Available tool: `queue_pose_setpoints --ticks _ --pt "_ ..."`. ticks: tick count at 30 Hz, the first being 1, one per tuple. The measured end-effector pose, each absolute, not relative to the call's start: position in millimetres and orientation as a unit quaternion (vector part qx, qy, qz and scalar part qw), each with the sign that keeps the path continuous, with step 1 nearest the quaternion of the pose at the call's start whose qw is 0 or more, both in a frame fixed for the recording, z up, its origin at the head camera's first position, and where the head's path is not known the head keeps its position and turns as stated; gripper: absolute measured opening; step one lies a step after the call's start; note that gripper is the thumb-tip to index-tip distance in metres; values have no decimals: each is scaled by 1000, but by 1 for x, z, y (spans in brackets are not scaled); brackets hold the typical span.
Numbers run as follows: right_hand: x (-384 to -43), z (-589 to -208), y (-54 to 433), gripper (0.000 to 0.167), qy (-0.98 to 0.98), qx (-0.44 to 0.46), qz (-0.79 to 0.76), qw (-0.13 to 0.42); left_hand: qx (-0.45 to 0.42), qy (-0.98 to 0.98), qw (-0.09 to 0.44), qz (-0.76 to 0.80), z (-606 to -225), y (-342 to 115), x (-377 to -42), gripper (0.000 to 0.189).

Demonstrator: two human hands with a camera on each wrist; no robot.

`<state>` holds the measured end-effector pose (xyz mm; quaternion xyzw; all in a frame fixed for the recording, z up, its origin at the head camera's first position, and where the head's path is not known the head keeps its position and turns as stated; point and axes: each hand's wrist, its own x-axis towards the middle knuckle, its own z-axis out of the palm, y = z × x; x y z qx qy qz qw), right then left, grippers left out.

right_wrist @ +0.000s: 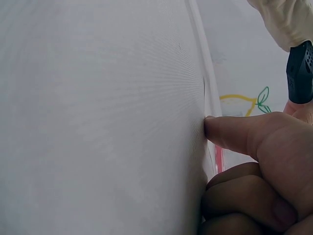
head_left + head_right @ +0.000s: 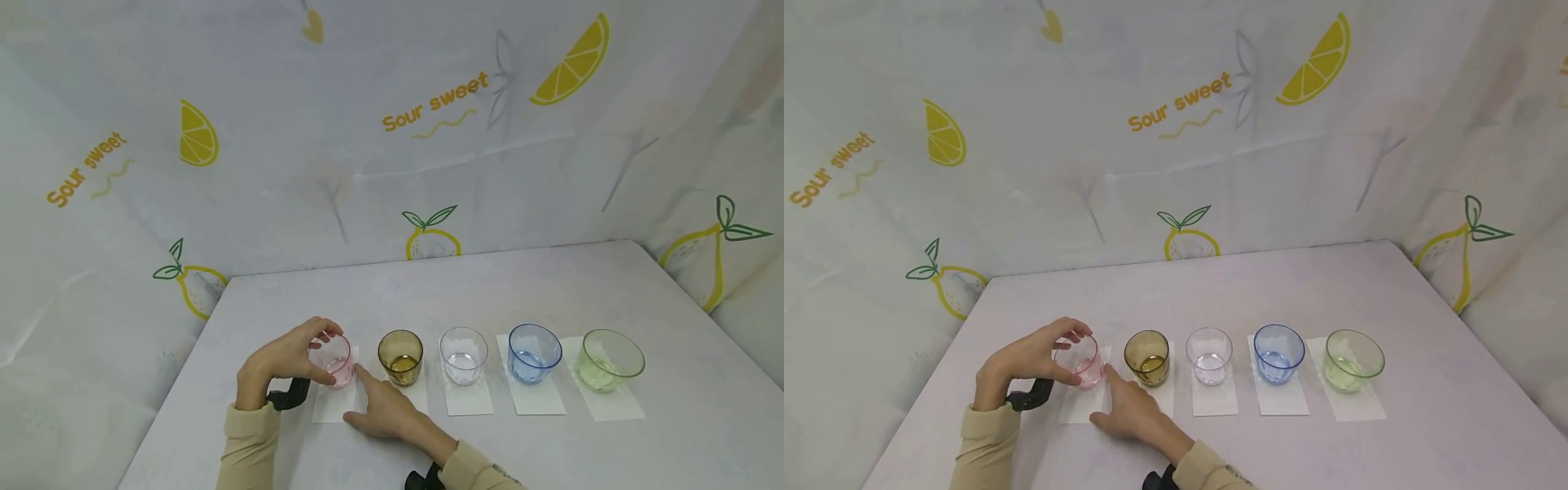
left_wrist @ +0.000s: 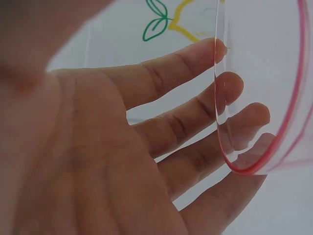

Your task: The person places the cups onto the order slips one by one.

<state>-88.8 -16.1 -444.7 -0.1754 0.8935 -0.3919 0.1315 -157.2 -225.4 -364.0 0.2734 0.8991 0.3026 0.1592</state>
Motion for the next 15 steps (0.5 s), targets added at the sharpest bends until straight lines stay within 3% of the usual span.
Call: queue_pose_setpoints --ticks 15 --pt "-86 -443 -11 84 897 -173 -388 125 268 897 161 313 -361 -219 -156 74"
